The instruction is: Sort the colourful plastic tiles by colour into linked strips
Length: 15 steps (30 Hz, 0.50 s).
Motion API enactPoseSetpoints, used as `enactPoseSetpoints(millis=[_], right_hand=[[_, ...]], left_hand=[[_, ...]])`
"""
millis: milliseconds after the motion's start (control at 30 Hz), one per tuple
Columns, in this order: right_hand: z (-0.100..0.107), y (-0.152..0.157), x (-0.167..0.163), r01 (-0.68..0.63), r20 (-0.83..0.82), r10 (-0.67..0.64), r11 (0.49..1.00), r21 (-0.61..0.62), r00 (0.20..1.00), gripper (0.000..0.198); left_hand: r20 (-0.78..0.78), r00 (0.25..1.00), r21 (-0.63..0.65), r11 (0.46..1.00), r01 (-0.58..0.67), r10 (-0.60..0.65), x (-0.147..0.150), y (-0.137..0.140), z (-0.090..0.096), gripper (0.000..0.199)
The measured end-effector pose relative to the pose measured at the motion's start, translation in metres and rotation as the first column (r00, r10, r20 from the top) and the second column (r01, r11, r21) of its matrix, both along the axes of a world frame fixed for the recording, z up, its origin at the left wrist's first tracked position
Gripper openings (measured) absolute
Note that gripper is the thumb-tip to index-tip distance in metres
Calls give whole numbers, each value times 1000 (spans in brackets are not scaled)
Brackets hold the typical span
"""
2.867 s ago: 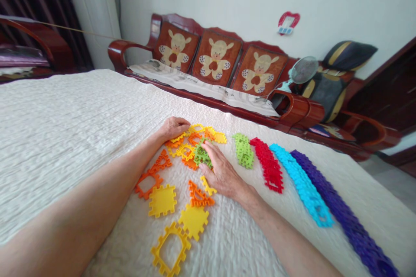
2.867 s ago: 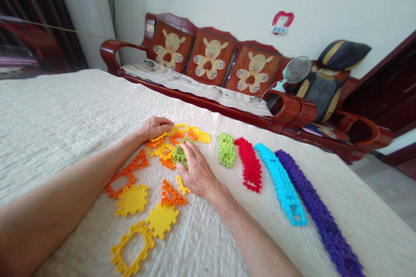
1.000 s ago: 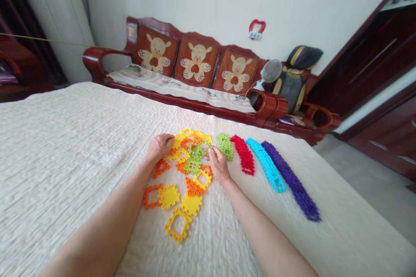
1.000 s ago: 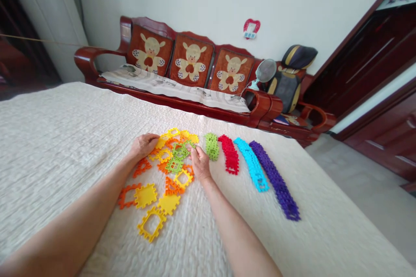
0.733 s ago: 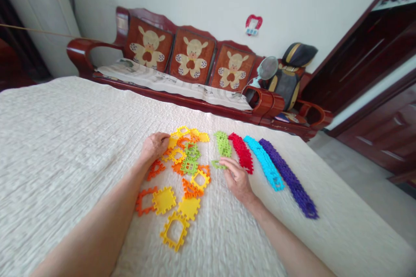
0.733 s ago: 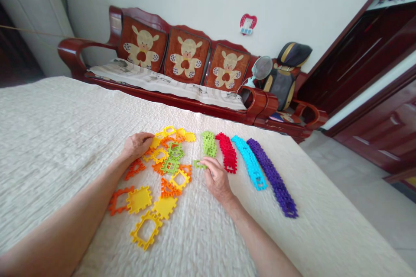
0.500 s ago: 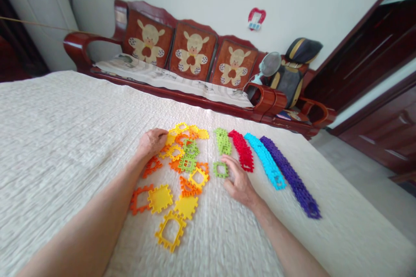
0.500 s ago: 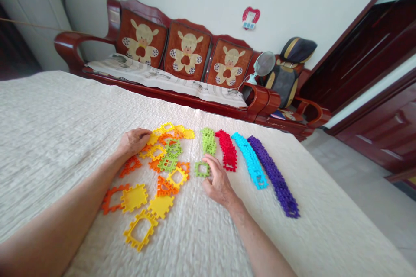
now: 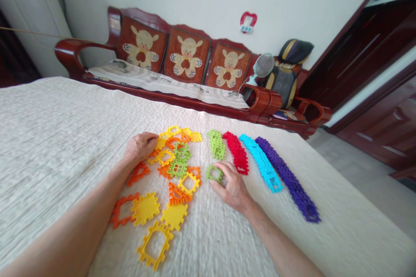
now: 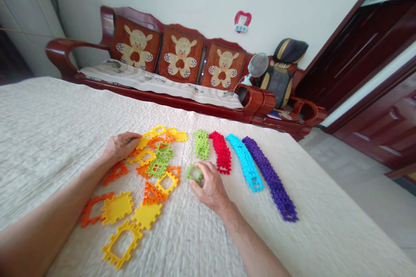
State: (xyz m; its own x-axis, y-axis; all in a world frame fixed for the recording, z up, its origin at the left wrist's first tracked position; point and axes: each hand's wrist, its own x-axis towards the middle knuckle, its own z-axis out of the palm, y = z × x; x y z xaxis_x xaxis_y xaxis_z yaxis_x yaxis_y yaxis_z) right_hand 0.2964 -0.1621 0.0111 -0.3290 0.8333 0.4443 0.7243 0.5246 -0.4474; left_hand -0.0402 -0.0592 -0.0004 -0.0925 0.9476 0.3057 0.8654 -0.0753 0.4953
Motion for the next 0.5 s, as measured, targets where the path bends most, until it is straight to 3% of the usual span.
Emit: enactPoseSetpoints(millis=[167,367,500], right_hand=[[3,-9,-5,185,86,-185,983,13,979,51],[7,-11,-3,-48,124,43,998,33,991,53],[6,-7,1,-82,144,80,997,8,986,50]], left_hand=[[-14,1000,6,1000,0,0,-1,1,-1,37],[-51,999,6,1000,9,-9,-1,1,-1,39],[-57,998,10,1000,-1,2,0,1,0,38]])
